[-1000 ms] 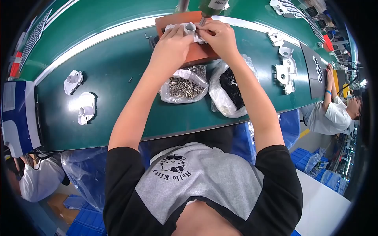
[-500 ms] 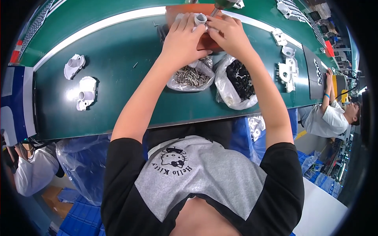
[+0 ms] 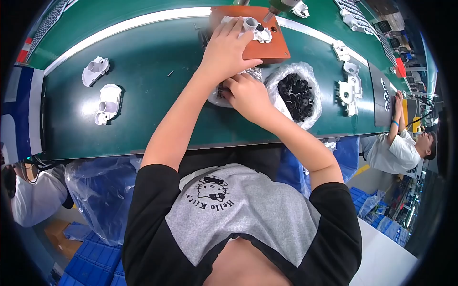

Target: Assemble small plastic components using a manual hand-operated press machine on a production line.

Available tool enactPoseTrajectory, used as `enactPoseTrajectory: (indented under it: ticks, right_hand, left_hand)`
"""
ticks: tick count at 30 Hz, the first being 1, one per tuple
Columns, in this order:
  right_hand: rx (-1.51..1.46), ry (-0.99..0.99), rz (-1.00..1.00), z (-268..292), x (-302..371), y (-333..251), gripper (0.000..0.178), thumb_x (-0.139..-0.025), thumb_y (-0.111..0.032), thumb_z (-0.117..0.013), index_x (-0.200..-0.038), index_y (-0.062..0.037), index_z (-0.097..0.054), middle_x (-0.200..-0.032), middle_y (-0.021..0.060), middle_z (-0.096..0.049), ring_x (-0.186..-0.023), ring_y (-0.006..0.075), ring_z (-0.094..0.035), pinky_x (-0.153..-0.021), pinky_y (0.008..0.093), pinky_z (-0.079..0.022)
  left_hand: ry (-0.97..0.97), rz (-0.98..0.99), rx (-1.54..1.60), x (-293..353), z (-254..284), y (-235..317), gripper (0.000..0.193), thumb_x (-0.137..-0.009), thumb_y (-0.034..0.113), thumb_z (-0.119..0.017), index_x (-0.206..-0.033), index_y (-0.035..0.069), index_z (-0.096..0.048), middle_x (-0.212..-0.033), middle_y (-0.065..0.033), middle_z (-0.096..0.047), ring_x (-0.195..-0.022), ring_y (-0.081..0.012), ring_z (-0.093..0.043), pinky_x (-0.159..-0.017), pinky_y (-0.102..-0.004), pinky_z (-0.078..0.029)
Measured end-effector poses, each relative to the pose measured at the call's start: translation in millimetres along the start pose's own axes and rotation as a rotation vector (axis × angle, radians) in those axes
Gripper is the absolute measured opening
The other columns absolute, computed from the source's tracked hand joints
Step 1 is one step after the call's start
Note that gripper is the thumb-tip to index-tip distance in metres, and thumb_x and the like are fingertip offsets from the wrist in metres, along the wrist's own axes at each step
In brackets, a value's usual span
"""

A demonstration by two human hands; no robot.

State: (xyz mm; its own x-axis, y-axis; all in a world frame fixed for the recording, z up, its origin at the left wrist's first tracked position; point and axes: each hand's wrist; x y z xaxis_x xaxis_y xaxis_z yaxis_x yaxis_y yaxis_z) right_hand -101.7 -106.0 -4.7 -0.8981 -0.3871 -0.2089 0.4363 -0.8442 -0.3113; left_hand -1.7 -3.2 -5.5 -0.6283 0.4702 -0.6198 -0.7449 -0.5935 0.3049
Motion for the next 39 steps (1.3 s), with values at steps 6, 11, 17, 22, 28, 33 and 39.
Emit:
enactPoseTrajectory:
  ticks: [6, 11, 17, 22, 28, 33, 39]
  right_hand:
    - [-0.233, -0.201, -0.149, 9, -11, 5, 0.012, -0.074, -0.010, -0.063, -0.084, -0.0028, -0.064, -0.084, 0.0135, -0.064, -0.076, 0.0323, -0.063, -0.069, 0.0416, -0.050]
    - [-0.509, 0.013, -0.155, 54, -11, 18, 0.014, -0.079, -0.007, -0.066, -0.091, -0.0007, -0.067, -0.076, 0.0106, -0.066, -0.065, 0.0178, -0.061, -0.066, 0.0282, -0.049]
    - [-0.476, 0.474, -0.359, 78, -51, 88, 0.021, -0.080, -0.016, -0.066, -0.091, 0.0026, -0.068, -0.081, 0.0102, -0.069, -0.074, 0.0125, -0.065, -0.069, 0.0260, -0.051]
    - [-0.328, 0.469, -0.306, 59, -76, 104, 0.024, -0.079, -0.019, -0.065, -0.092, 0.0008, -0.068, -0.080, 0.0125, -0.068, -0.072, 0.0189, -0.067, -0.068, 0.0276, -0.051]
    - [-0.345, 0.401, -0.274, 53, -80, 103, 0.023, -0.078, -0.019, -0.066, -0.090, 0.0011, -0.067, -0.078, 0.0126, -0.068, -0.069, 0.0201, -0.066, -0.066, 0.0295, -0.051]
    - [-0.372, 0.420, -0.304, 54, -82, 105, 0.022, -0.079, -0.018, -0.066, -0.090, 0.0015, -0.066, -0.076, 0.0117, -0.068, -0.067, 0.0180, -0.065, -0.065, 0.0283, -0.050]
    - [-0.469, 0.364, -0.308, 62, -80, 102, 0.020, -0.079, -0.016, -0.066, -0.089, 0.0016, -0.067, -0.079, 0.0112, -0.068, -0.069, 0.0187, -0.064, -0.066, 0.0290, -0.050]
  left_hand:
    - [-0.006, 0.024, 0.008, -1, 0, -2, 0.061, -0.066, 0.047, -0.075, -0.110, 0.009, -0.057, -0.135, -0.0193, -0.044, -0.125, -0.0350, -0.041, -0.106, -0.0475, -0.029]
    - [-0.011, 0.044, 0.007, -1, 1, -1, 0.061, -0.065, 0.044, -0.076, -0.110, 0.008, -0.057, -0.135, -0.0184, -0.044, -0.125, -0.0339, -0.041, -0.106, -0.0468, -0.030]
    - [-0.015, 0.042, 0.011, -4, 3, 4, 0.058, -0.063, 0.041, -0.078, -0.108, 0.010, -0.058, -0.134, -0.0179, -0.045, -0.123, -0.0329, -0.043, -0.106, -0.0465, -0.031]
    - [0.016, 0.034, 0.023, -2, 1, 0, 0.056, -0.062, 0.042, -0.078, -0.104, 0.010, -0.059, -0.132, -0.0186, -0.047, -0.122, -0.0344, -0.044, -0.105, -0.0471, -0.032]
    - [0.011, 0.048, 0.012, -2, 2, 1, 0.056, -0.062, 0.042, -0.078, -0.104, 0.010, -0.058, -0.132, -0.0183, -0.047, -0.122, -0.0344, -0.044, -0.105, -0.0469, -0.033]
    - [0.012, 0.046, 0.017, -3, 0, 1, 0.056, -0.062, 0.042, -0.079, -0.104, 0.010, -0.058, -0.133, -0.0179, -0.047, -0.123, -0.0342, -0.043, -0.105, -0.0467, -0.032]
    - [-0.005, 0.056, 0.038, -5, 3, 3, 0.056, -0.062, 0.040, -0.079, -0.104, 0.010, -0.058, -0.133, -0.0174, -0.046, -0.125, -0.0329, -0.042, -0.105, -0.0461, -0.032]
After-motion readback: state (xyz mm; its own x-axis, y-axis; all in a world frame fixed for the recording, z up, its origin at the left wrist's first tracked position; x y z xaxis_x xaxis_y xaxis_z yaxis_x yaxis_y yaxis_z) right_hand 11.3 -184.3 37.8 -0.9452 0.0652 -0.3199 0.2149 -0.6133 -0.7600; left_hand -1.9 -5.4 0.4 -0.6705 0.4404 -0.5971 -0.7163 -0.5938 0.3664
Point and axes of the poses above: each hand's wrist, its own x-axis away from the middle knuckle, its own z-axis out of the back of the hand, y = z × x
